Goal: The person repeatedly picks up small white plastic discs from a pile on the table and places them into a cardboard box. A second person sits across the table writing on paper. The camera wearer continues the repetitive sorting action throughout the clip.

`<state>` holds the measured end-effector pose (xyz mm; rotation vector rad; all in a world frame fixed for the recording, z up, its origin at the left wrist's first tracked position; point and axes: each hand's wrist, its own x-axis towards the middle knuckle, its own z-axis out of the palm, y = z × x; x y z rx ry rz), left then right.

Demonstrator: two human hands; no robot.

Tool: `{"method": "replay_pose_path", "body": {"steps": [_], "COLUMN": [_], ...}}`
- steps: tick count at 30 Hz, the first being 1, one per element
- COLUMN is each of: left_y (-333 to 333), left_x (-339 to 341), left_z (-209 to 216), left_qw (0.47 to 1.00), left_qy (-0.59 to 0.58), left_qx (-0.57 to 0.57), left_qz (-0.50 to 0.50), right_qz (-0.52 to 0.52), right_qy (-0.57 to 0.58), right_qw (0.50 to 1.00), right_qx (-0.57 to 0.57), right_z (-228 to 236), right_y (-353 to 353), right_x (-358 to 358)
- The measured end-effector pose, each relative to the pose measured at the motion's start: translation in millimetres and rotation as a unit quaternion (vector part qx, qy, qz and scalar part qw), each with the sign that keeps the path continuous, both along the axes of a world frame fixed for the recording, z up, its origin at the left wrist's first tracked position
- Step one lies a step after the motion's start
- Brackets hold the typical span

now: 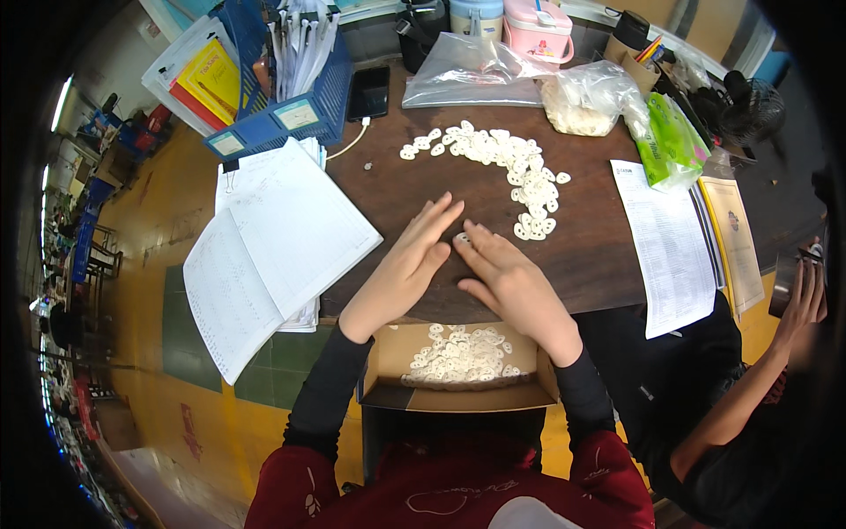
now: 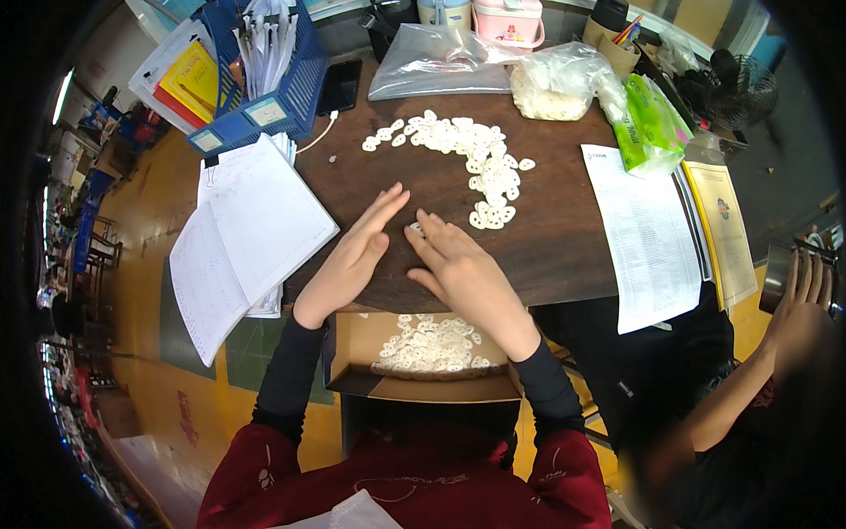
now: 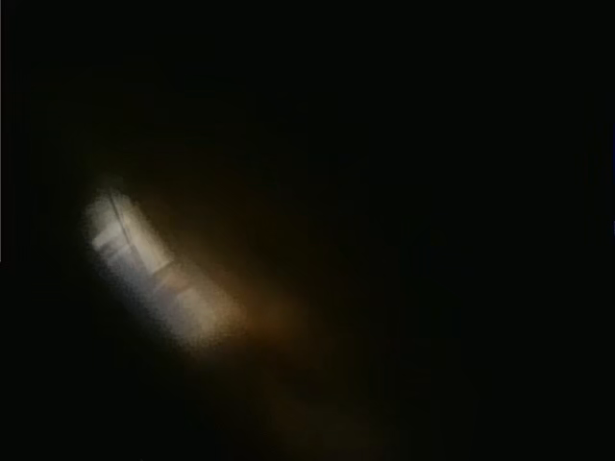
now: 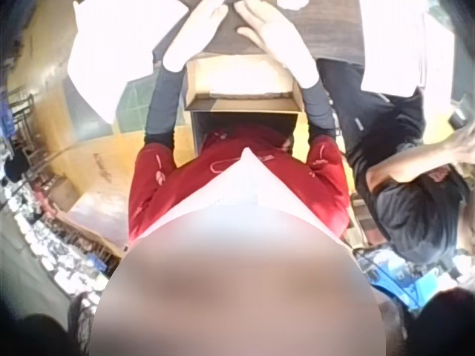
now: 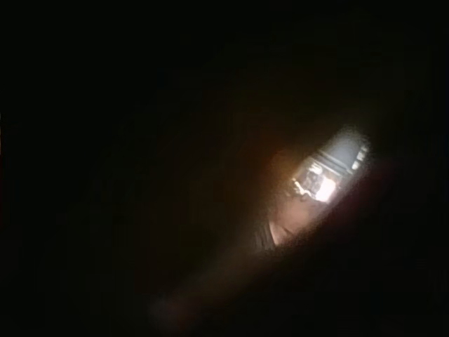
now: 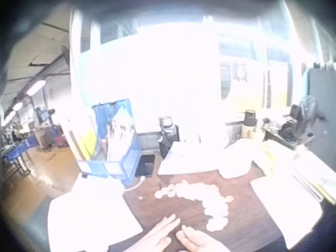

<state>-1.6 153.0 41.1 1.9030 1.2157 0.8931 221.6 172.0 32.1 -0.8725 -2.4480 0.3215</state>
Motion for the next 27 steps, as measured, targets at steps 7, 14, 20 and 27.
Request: {"method": "replay_pose_path", "body": {"steps": [7,14,20,27], "left_y": [92.6,136.1,86.9,9.4], "left_x": [26.2,42.0,22.3,11.5], "left_z": [-22.4,-55.9,-52.6,-27.4], "left_qw": [0.987,0.948,0.944,0.949], "left_qy": [0.103,0.263,0.284,0.282], "left_qx": [0.09,0.139,0.165,0.135], "left_qz": [0.09,0.116,0.018,-0.049], "right_qz": [0.093,0.165,0.061,0.013], "right_qy": [-0.052,-0.021,0.083,0.093], "right_qw": [0.994,0.974,0.977,0.989], "right_qx": [-0.015,-0.155,-0.188,-0.115], "right_z": [-3.6,0.6,11.3,27.3], "right_y": [-47.0,-83.1,-70.9,-46.3], "right_x": [9.0,54.3,71.5,60.7]}}
